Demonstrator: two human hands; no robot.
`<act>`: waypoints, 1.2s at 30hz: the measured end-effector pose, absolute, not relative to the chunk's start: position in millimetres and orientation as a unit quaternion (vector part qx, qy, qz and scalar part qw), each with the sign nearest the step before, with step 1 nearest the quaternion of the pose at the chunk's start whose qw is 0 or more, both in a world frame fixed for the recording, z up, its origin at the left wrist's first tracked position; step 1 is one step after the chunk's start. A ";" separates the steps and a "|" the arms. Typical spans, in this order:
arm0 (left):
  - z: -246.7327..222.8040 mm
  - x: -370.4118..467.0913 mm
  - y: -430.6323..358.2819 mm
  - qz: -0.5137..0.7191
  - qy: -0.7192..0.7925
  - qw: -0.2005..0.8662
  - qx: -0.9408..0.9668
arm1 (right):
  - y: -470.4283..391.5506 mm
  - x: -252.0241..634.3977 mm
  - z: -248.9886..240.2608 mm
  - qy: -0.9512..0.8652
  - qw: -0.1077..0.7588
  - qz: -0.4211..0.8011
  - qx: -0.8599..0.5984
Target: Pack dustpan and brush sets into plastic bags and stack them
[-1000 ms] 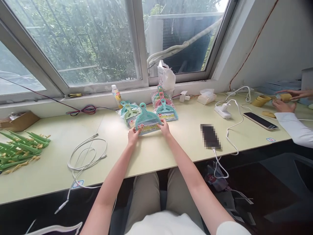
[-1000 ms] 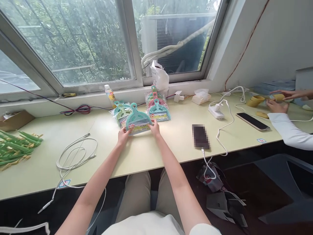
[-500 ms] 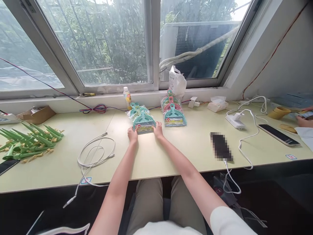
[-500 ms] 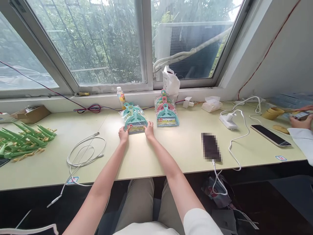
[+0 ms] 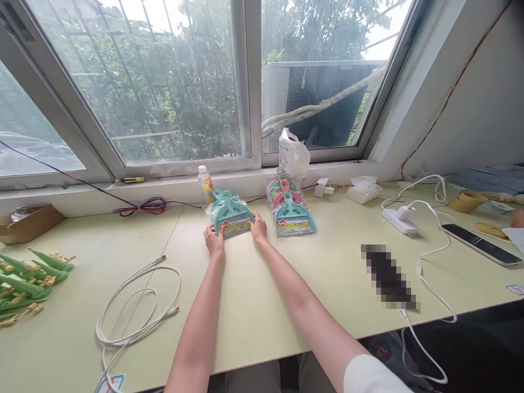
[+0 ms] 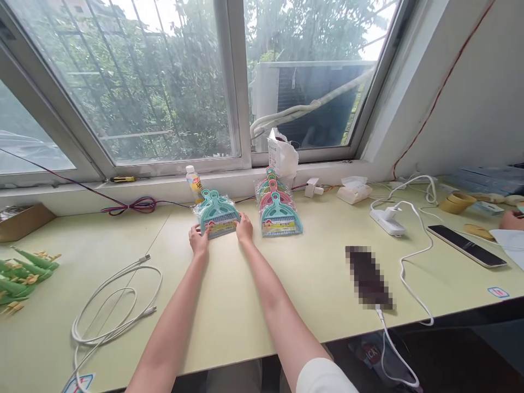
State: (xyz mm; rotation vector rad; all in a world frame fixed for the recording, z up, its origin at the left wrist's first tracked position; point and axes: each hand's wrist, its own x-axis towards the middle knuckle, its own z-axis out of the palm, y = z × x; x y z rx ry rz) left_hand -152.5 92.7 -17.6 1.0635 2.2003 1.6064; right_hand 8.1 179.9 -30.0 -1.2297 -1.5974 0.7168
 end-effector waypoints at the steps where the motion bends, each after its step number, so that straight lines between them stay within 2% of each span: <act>1: -16.9 -150.7 92.6 0.541 0.755 0.083 0.362 | 183.2 6.4 -29.7 -0.658 0.477 0.292 -0.504; 4: -13.3 -137.8 89.7 0.512 0.759 -0.060 0.398 | 191.1 3.0 -28.4 -0.673 0.460 0.281 -0.506; 6: -10.3 -125.6 88.7 0.458 0.724 -0.102 0.506 | 195.1 2.2 -27.4 -0.689 0.441 0.272 -0.507; 9: -6.9 -110.8 91.2 0.330 0.643 -0.034 0.690 | 193.6 2.4 -26.3 -0.702 0.416 0.269 -0.512; 11: -6.3 -106.4 94.0 0.292 0.636 -0.011 0.714 | 182.4 4.2 -25.0 -0.709 0.420 0.256 -0.506; 14: -7.8 -106.5 98.1 0.305 0.660 -0.026 0.686 | 150.9 14.6 -17.8 -0.752 0.442 0.185 -0.453; 17: -10.8 -108.7 101.8 0.311 0.661 -0.041 0.681 | 124.7 44.7 2.2 -0.800 0.440 0.063 -0.403; 20: -13.1 -109.5 104.4 0.309 0.661 -0.054 0.682 | 128.6 103.6 28.4 -0.710 0.474 -0.018 -0.520; 22: -13.3 -109.0 104.6 0.309 0.656 -0.061 0.685 | 144.1 153.9 38.8 -0.589 0.484 0.005 -0.647; 24: -11.9 -107.8 103.5 0.316 0.651 -0.064 0.687 | 158.7 202.3 38.1 -0.534 0.433 0.085 -0.721; 26: -9.5 -106.4 101.7 0.325 0.648 -0.059 0.687 | 165.3 239.0 27.5 -0.530 0.358 0.190 -0.745; 28: -6.6 -105.4 99.9 0.328 0.645 -0.046 0.689 | 163.1 258.8 12.5 -0.539 0.336 0.256 -0.728; 32: -1.0 -107.0 96.2 0.319 0.648 -0.032 0.691 | 147.1 261.1 -6.9 -0.526 0.384 0.268 -0.710; 36: 6.0 -104.7 85.7 0.335 0.630 -0.026 0.700 | 132.7 255.5 -2.9 -0.489 0.436 0.290 -0.698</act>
